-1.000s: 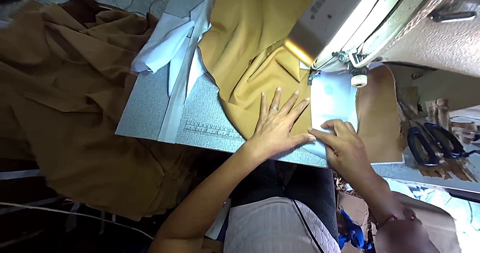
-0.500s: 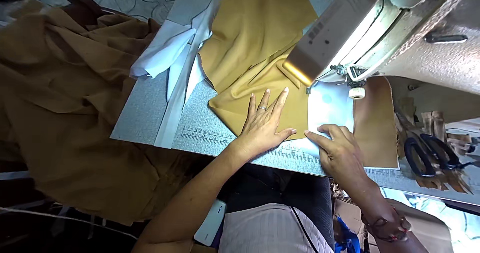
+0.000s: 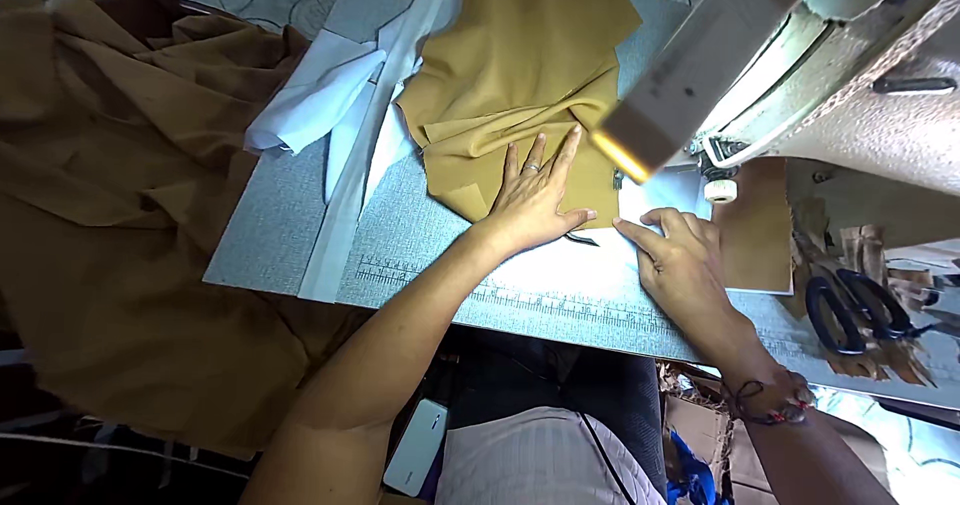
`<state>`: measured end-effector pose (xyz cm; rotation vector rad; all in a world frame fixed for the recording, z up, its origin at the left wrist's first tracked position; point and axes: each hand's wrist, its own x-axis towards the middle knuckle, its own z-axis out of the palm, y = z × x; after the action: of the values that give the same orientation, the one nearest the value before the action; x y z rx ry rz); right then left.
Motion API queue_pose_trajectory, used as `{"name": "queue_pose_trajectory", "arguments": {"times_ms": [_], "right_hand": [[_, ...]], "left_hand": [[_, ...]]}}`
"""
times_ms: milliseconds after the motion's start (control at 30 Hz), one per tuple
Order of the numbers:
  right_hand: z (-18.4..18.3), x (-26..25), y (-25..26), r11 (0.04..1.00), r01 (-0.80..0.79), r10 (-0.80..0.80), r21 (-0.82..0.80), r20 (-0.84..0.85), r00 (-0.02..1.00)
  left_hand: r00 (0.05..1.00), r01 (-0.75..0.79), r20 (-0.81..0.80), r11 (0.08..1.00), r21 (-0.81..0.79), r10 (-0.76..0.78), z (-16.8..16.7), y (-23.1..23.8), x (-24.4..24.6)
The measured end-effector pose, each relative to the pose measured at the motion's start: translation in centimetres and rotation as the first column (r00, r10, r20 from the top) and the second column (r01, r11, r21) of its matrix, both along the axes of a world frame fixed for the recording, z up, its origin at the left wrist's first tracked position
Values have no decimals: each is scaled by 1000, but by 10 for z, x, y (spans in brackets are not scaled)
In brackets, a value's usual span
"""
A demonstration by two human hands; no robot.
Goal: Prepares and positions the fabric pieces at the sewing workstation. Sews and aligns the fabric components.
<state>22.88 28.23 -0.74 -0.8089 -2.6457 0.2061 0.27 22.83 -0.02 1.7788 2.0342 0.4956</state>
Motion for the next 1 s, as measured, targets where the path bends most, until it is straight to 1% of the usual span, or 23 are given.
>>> {"name": "queue_pose_trajectory", "arguments": {"times_ms": [100, 233, 400, 500, 533, 600, 667, 733, 800, 833, 867, 933, 967, 1000], "right_hand": [[-2, -3, 13, 1000, -23, 23, 15, 1, 1000], [2, -8, 28, 999, -34, 35, -26, 24, 999], [4, -7, 45, 999, -26, 24, -47, -27, 999], [1, -7, 41, 1000, 25, -25, -8, -21, 999], [-1, -6, 34, 1000, 21, -21, 8, -40, 999], [-4, 2, 12, 999, -38, 40, 17, -73, 997], [-10, 14, -11, 995, -103, 102, -7, -88, 991], [-17, 25, -28, 990, -138, 134, -31, -111, 985], [-21, 34, -38, 985, -155, 145, -78, -121, 982], [-22, 37, -40, 983, -158, 145, -96, -128, 981], [-23, 39, -39, 981, -159, 144, -109, -134, 980], [-23, 41, -35, 981, -149, 133, -123, -129, 983], [-23, 40, -30, 983, -138, 123, -119, -123, 985], [-23, 39, -25, 985, -128, 115, -119, -117, 987]], "left_hand": [[1000, 17, -3, 999, 39, -17, -3, 18, -12], [999, 27, 17, 998, 49, -28, -4, 41, -27], [999, 16, 48, 996, 91, -20, -16, 65, -41], [999, 11, 34, 991, 133, -15, -23, 72, -45], [1000, 16, 19, 989, 146, -19, -27, 75, -47], [999, 43, -2, 984, 172, -43, -32, 79, -48], [996, 90, -2, 963, 254, -92, -32, 81, -45], [985, 155, 0, 894, 421, -170, -26, 83, -34], [961, 227, 17, 819, 527, -277, -16, 89, -23], [954, 246, 22, 821, 515, -300, -13, 94, -18], [958, 247, 22, 857, 452, -287, -11, 100, -16], [980, 189, 12, 942, 277, -200, -6, 107, -14], [987, 154, 3, 958, 241, -159, -6, 109, -12], [991, 132, -2, 962, 239, -135, -5, 109, -10]]}}
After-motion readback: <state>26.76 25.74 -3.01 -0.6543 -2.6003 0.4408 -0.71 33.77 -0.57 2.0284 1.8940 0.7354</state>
